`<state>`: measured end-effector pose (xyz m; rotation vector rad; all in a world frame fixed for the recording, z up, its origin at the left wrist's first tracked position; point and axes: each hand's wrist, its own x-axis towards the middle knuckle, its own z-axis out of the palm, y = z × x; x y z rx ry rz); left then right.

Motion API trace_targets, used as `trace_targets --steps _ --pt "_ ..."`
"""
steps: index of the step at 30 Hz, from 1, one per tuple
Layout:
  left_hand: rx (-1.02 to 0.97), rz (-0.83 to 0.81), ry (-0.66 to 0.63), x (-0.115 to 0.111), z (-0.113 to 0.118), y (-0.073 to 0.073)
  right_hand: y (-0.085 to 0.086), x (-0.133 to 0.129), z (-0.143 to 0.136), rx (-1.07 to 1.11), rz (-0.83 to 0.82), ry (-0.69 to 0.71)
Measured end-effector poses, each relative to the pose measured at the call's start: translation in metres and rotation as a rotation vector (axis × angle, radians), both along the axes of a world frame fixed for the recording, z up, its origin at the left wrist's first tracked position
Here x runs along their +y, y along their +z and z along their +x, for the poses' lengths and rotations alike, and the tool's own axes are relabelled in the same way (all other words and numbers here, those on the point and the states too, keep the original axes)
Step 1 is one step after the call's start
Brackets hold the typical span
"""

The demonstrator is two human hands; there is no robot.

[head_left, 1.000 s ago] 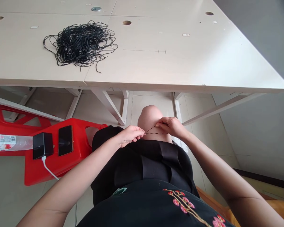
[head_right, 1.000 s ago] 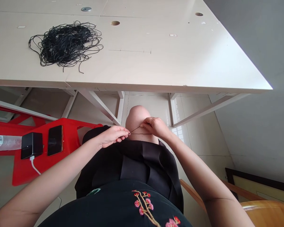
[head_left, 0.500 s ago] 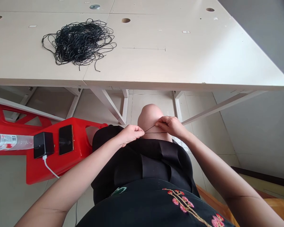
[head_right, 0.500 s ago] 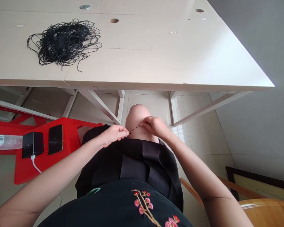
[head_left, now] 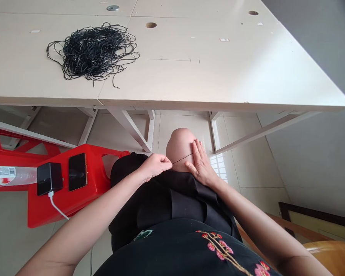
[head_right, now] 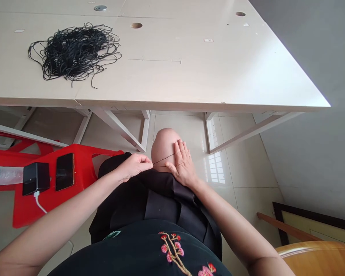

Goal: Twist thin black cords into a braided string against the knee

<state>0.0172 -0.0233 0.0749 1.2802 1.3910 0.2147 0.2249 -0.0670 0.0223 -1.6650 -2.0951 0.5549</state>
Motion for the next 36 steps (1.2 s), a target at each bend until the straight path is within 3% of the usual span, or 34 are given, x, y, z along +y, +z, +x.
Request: trace_targets --steps 3,6,13,20,27,36 --pt "-0.004 -0.016 0.030 0.001 -0.010 -0.004 -0.009 -0.020 -0.004 -0.013 -0.053 -0.008" --pt "-0.043 -0.059 0.072 0.005 -0.020 -0.010 -0.007 -0.017 -0.006 -0.040 -0.070 -0.031" --pt "-0.100 -0.144 0.185 0.022 -0.029 -0.013 0.003 0.036 -0.023 -0.119 -0.084 -0.135" --pt "-0.136 -0.147 0.272 0.032 -0.036 -0.017 0.005 0.067 -0.031 -0.177 -0.108 -0.195" --pt "-0.145 -0.150 0.294 0.046 -0.040 -0.018 0.008 0.101 -0.034 -0.193 -0.119 -0.182" --pt "-0.134 -0.164 0.352 0.064 -0.043 -0.018 0.016 0.143 -0.041 -0.246 -0.285 -0.090"
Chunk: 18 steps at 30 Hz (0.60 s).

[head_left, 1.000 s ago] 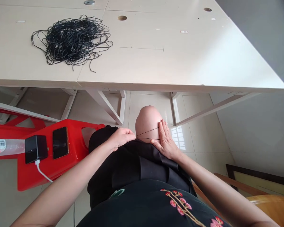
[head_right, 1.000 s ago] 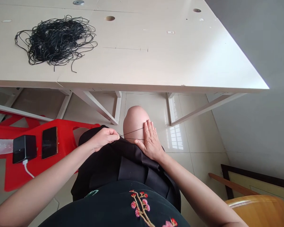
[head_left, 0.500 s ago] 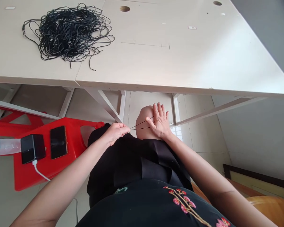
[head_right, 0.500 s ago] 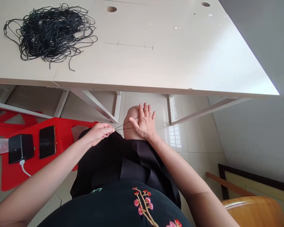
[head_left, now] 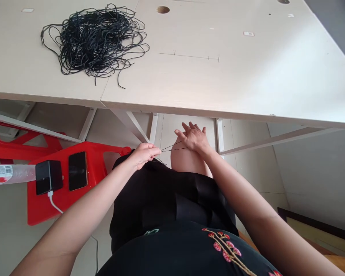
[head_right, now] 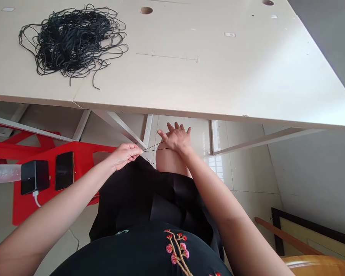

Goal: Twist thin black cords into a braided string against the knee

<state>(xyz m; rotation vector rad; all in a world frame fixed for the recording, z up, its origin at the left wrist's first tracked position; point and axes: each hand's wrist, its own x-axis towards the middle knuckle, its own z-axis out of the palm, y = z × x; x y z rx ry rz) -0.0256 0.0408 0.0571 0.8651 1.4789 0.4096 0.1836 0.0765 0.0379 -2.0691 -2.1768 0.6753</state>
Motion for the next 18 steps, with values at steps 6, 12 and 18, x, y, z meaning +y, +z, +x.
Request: trace_targets --steps 6,12,18 --pt "0.022 0.003 0.012 0.008 0.001 -0.005 -0.003 0.026 0.000 0.023 -0.235 -0.074" --pt "0.077 0.135 -0.045 0.002 0.003 -0.002 -0.008 0.015 0.003 0.120 0.090 0.005" --pt "0.109 0.211 -0.096 -0.008 0.002 -0.001 -0.011 -0.020 0.013 0.173 0.473 0.401"
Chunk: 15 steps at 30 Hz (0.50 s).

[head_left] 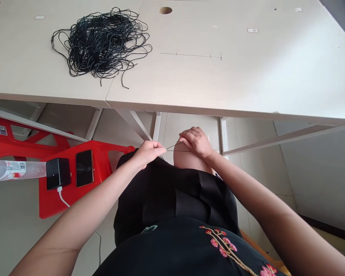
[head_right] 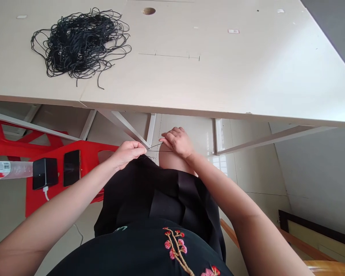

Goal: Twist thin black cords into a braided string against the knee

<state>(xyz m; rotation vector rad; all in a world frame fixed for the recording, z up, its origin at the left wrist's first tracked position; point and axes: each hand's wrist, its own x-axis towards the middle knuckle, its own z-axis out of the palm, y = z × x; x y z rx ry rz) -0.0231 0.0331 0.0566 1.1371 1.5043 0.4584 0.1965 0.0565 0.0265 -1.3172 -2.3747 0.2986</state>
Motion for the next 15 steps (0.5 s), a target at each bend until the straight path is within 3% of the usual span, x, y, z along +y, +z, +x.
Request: trace_targets --steps 4,7,11,15 --pt "0.006 0.004 0.004 -0.005 0.000 0.007 -0.001 -0.016 0.000 -0.091 0.059 0.195" --pt "0.009 0.012 0.007 -0.014 0.001 0.018 0.004 -0.026 -0.002 -0.142 0.028 0.251" --pt "0.039 0.021 -0.046 -0.043 0.011 0.031 0.010 -0.064 0.007 -0.073 -0.024 0.143" --pt "0.002 -0.011 -0.292 -0.076 0.030 0.027 0.001 -0.131 0.035 0.004 -0.042 -0.024"
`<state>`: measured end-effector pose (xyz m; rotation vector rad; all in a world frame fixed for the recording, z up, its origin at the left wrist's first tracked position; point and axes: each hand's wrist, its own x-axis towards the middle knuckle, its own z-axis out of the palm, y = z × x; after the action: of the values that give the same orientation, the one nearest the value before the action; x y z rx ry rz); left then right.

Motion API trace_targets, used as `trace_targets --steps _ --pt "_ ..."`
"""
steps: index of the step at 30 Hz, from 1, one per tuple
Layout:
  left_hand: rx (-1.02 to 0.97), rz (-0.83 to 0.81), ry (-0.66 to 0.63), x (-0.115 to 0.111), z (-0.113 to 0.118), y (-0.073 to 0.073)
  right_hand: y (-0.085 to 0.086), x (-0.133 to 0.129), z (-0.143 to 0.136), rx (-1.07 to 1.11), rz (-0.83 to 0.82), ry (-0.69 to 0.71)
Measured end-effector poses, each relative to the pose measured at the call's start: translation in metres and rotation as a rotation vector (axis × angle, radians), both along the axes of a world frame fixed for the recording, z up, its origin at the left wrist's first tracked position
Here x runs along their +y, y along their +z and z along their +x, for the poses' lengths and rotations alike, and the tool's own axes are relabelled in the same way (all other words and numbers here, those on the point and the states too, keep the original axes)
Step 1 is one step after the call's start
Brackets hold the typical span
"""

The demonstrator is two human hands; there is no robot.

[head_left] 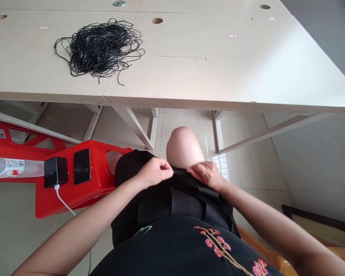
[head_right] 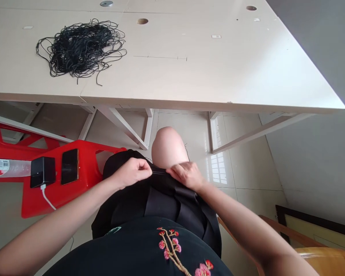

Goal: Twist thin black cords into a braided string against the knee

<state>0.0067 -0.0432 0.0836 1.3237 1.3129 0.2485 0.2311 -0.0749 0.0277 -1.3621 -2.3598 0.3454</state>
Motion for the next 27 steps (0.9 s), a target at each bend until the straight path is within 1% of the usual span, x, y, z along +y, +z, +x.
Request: trace_targets --steps 1,3,4,6,8,9,10,11,12,14,15,16,18,19,21,24,27 --pt "-0.009 0.025 -0.045 -0.005 0.005 -0.004 -0.004 -0.014 0.006 0.009 -0.016 -0.072" --pt "-0.051 0.164 -0.109 -0.011 0.013 -0.014 -0.011 -0.031 0.013 0.049 -0.087 -0.197" --pt "-0.081 0.256 -0.126 -0.013 0.017 -0.019 -0.013 -0.033 0.015 0.084 -0.131 -0.250" --pt "-0.132 0.423 -0.139 -0.015 0.021 -0.028 -0.016 -0.030 0.015 0.166 -0.210 -0.310" --pt "-0.139 0.558 -0.140 -0.019 0.022 -0.035 -0.015 -0.025 0.014 0.227 -0.255 -0.323" --pt "-0.132 0.586 -0.130 -0.022 0.021 -0.039 -0.014 -0.025 0.013 0.242 -0.268 -0.322" --pt "-0.130 0.570 -0.123 -0.025 0.019 -0.042 -0.012 -0.027 0.014 0.250 -0.282 -0.319" --pt "-0.138 0.504 -0.126 -0.029 0.018 -0.044 -0.010 -0.030 0.015 0.251 -0.307 -0.309" --pt "-0.159 0.393 -0.154 -0.033 0.016 -0.047 -0.008 -0.035 0.017 0.249 -0.349 -0.285" --pt "-0.197 0.166 -0.261 -0.037 0.013 -0.052 -0.002 -0.044 0.022 0.242 -0.457 -0.214" --pt "-0.202 0.094 -0.286 -0.037 0.013 -0.053 0.000 -0.045 0.024 0.232 -0.501 -0.186" --pt "-0.201 0.051 -0.282 -0.036 0.013 -0.055 0.002 -0.043 0.027 0.218 -0.518 -0.179" --pt "-0.187 0.007 -0.225 -0.032 0.015 -0.055 0.004 -0.032 0.032 0.177 -0.468 -0.241" --pt "-0.186 -0.009 -0.193 -0.029 0.017 -0.055 0.004 -0.025 0.034 0.149 -0.414 -0.285" --pt "-0.207 -0.042 -0.159 -0.024 0.019 -0.053 0.002 -0.009 0.038 0.095 -0.318 -0.332" --pt "-0.270 -0.067 -0.119 -0.018 0.020 -0.049 -0.003 0.007 0.042 0.023 -0.244 -0.326" --pt "-0.286 -0.084 -0.040 -0.010 0.018 -0.046 -0.006 0.015 0.045 0.000 -0.209 -0.347"
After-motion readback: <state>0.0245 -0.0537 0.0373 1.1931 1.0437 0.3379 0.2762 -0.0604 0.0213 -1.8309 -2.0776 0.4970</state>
